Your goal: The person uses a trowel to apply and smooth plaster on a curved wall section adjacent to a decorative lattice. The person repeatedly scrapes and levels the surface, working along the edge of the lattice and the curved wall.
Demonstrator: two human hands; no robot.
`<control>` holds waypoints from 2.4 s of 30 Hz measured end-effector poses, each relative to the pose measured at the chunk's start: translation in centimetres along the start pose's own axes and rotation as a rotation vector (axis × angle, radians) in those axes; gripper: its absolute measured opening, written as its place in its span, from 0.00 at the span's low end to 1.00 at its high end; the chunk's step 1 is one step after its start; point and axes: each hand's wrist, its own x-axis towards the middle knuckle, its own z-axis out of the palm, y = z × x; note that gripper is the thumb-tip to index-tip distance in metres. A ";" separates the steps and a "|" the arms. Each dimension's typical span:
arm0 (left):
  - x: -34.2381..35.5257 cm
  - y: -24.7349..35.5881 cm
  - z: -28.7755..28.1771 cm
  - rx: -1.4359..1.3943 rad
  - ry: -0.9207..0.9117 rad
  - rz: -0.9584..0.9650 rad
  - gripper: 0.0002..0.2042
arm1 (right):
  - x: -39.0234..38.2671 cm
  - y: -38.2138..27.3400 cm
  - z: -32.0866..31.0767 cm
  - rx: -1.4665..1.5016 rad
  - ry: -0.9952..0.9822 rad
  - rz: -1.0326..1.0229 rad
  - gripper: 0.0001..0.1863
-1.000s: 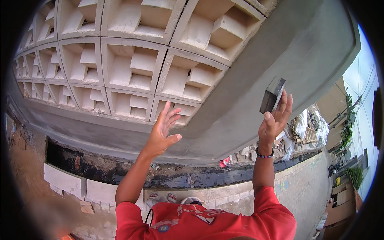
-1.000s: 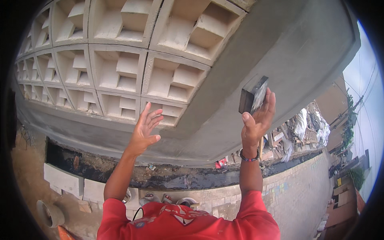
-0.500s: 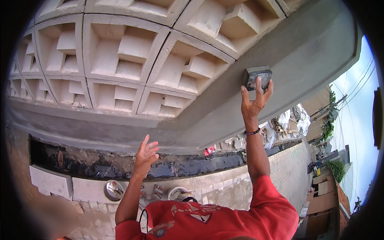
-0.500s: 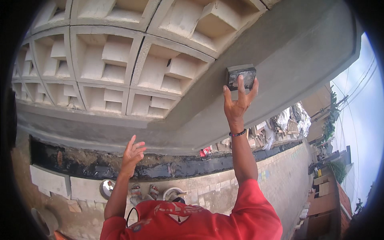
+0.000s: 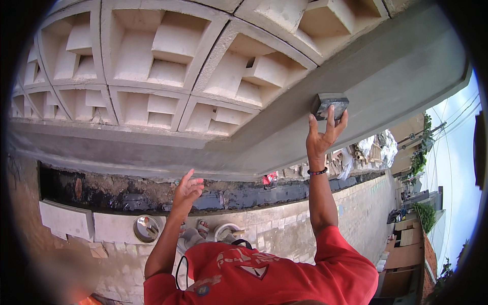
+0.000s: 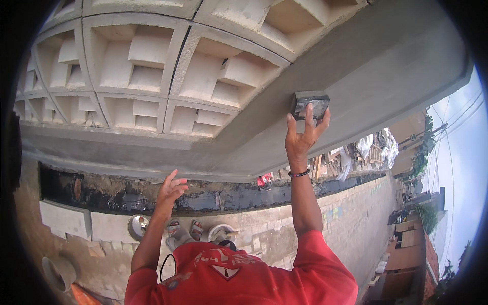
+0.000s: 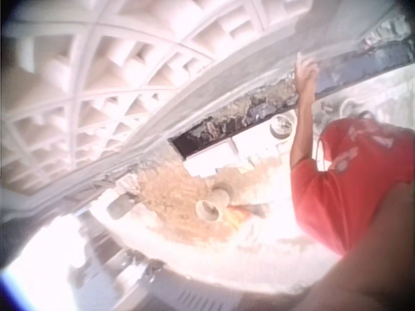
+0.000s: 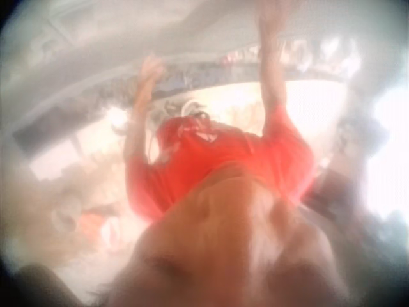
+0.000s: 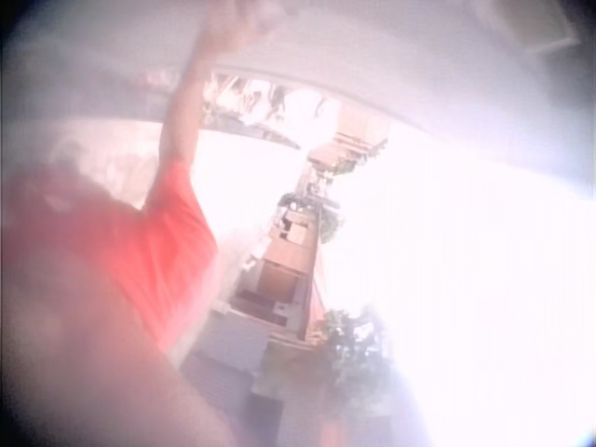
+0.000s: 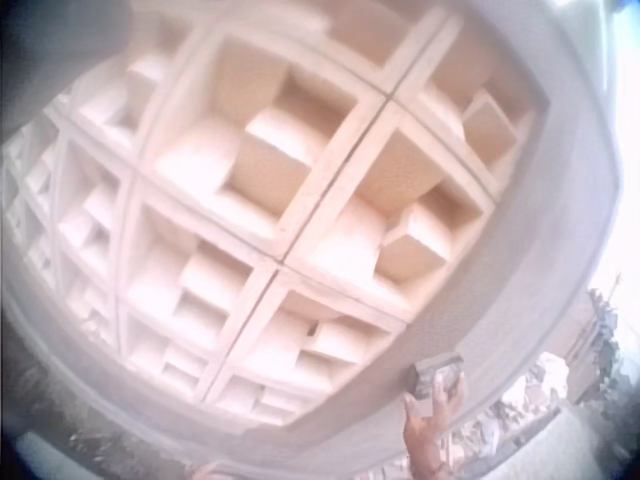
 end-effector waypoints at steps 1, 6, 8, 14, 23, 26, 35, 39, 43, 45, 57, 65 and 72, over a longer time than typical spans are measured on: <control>-0.1 -0.4 -0.6 -0.012 0.011 0.007 0.36 | 0.1 -0.2 -0.3 -0.001 -0.002 0.052 0.34; 0.0 -1.0 0.0 -0.016 0.035 -0.063 0.34 | 7.8 -5.6 1.2 0.094 0.116 0.028 0.35; 0.0 -2.0 0.1 -0.015 -0.016 -0.060 0.34 | 6.3 -6.4 2.7 0.024 0.072 -0.030 0.35; -2.5 -2.6 -1.8 0.020 0.054 -0.099 0.32 | -6.6 -0.1 2.4 -0.015 -0.016 0.060 0.34; -4.4 -5.3 -3.4 0.099 0.049 -0.207 0.30 | -1.9 -5.9 5.8 -0.015 0.040 0.012 0.36; -6.5 -4.3 -3.2 0.133 0.132 -0.241 0.29 | -12.7 -2.0 6.2 0.058 -0.059 0.085 0.37; -11.4 -8.8 -5.2 0.094 0.320 -0.179 0.29 | 0.8 -4.4 3.7 0.238 0.202 0.105 0.36; -13.2 -9.1 -3.6 0.178 0.283 -0.206 0.27 | -11.7 -3.0 8.0 0.123 0.002 0.025 0.35; -16.0 -8.1 -5.6 0.326 0.404 -0.173 0.26 | -12.1 -0.3 6.6 0.224 0.128 0.284 0.34; -15.2 -7.7 -7.0 0.381 0.426 -0.128 0.27 | -5.2 -2.4 5.5 0.245 0.191 0.243 0.34; 1.6 20.6 0.1 1.566 0.492 1.164 0.33 | -10.8 -6.6 9.6 0.182 0.199 0.233 0.37; 10.1 23.3 -2.1 1.868 0.411 1.511 0.37 | -12.2 -7.2 11.1 0.226 0.349 0.465 0.34; 11.5 23.8 -2.1 1.871 0.339 1.533 0.35 | -17.0 -6.3 12.3 0.238 0.395 0.640 0.35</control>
